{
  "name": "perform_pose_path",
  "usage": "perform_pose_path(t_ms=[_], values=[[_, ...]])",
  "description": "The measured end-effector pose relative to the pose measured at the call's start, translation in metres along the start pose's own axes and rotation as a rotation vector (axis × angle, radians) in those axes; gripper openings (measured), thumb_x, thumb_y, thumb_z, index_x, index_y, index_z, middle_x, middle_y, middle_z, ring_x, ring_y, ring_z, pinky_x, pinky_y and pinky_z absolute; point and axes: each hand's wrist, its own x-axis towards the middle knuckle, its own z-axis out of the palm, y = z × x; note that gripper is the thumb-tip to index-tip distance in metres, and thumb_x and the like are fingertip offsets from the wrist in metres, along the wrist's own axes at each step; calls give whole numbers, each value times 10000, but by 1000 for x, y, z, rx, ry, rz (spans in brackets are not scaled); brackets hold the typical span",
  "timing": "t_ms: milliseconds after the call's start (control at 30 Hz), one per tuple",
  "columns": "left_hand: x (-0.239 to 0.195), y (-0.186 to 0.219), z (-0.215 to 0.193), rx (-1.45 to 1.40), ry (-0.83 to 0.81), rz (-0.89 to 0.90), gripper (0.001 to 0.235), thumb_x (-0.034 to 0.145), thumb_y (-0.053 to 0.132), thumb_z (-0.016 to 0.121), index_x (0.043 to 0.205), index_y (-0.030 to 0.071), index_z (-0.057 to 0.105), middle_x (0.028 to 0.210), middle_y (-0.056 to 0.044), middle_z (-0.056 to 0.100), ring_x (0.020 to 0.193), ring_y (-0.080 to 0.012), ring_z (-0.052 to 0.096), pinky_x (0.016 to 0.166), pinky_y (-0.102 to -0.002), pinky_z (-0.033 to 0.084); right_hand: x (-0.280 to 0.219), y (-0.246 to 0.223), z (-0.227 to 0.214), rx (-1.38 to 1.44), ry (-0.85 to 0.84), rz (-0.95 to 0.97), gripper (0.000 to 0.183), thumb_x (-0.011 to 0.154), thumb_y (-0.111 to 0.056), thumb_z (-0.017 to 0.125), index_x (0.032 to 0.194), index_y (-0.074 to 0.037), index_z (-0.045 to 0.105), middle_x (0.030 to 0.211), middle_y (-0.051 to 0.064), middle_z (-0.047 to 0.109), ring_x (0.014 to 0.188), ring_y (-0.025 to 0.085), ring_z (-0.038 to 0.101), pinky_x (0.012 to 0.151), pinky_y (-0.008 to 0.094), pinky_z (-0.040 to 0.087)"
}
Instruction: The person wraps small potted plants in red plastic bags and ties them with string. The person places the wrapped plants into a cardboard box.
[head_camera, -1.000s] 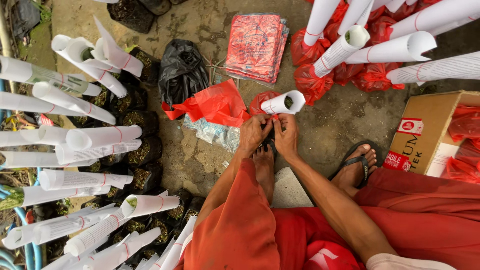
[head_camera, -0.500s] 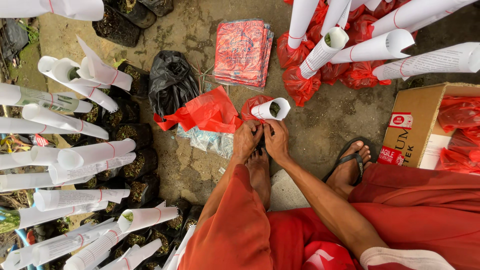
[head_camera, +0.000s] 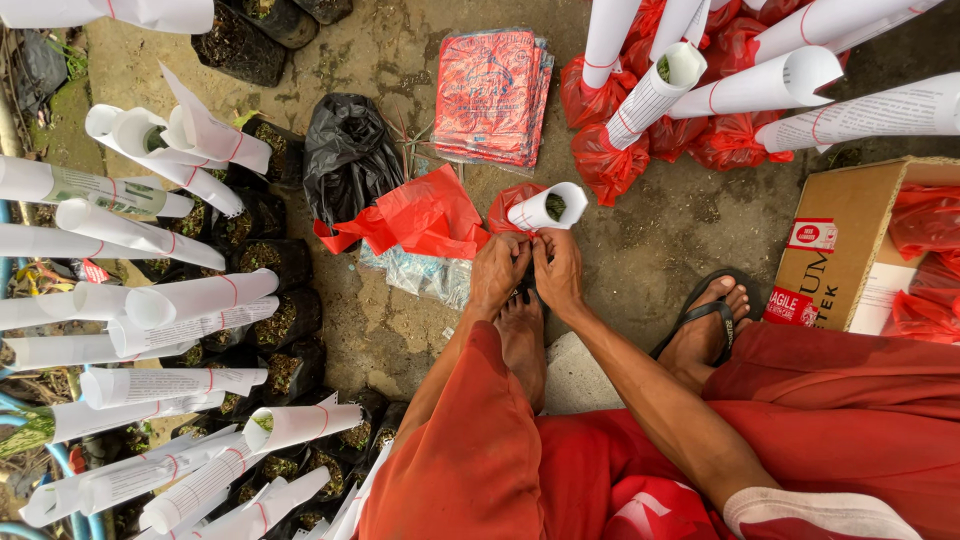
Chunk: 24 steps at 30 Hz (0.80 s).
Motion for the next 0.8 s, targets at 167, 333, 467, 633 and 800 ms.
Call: perform_pose_path(t_ms=[167,333,467,633,800], values=[[-2,0,3,12,10,-46,261,865,56,808,1007,77,589,801,-81,582,716,-296,636,639,-409,516,1,-6,-2,-96,29,-138,141,1001,-28,582,1110,41,639,1060,203,623,947,364,621,816,444,491],[-2,-5,1,-41,-34,-58,265,865,71,805,1011,67,583,819,-85,608,733,-304,654,638,-407,524,6,-13,-12,-55,-65,-165,123,1021,-2,541,1105,39,622,1072,215,616,979,389,614,850,453,493],[1,-7,0,-68,-34,-63,263,890,62,789,1005,50,553,835,-83,628,740,-302,660,641,-395,537,10,-17,-7,-42,-53,126,125,987,-49,596,1081,27,629,955,199,626,847,373,624,781,456,490],[1,-11,-2,-46,-65,-57,257,884,68,777,1017,44,558,823,-92,624,760,-312,662,656,-411,537,11,-1,-14,-205,-125,-323,214,958,24,525,1132,41,649,1055,258,635,961,454,611,841,506,496],[5,-18,-15,-51,-164,-38,216,913,61,740,1015,39,550,838,-115,615,803,-329,654,692,-423,539,23,35,-18,-289,-473,-91,281,1010,-12,452,1195,29,660,1076,271,691,1007,452,659,856,511,525]])
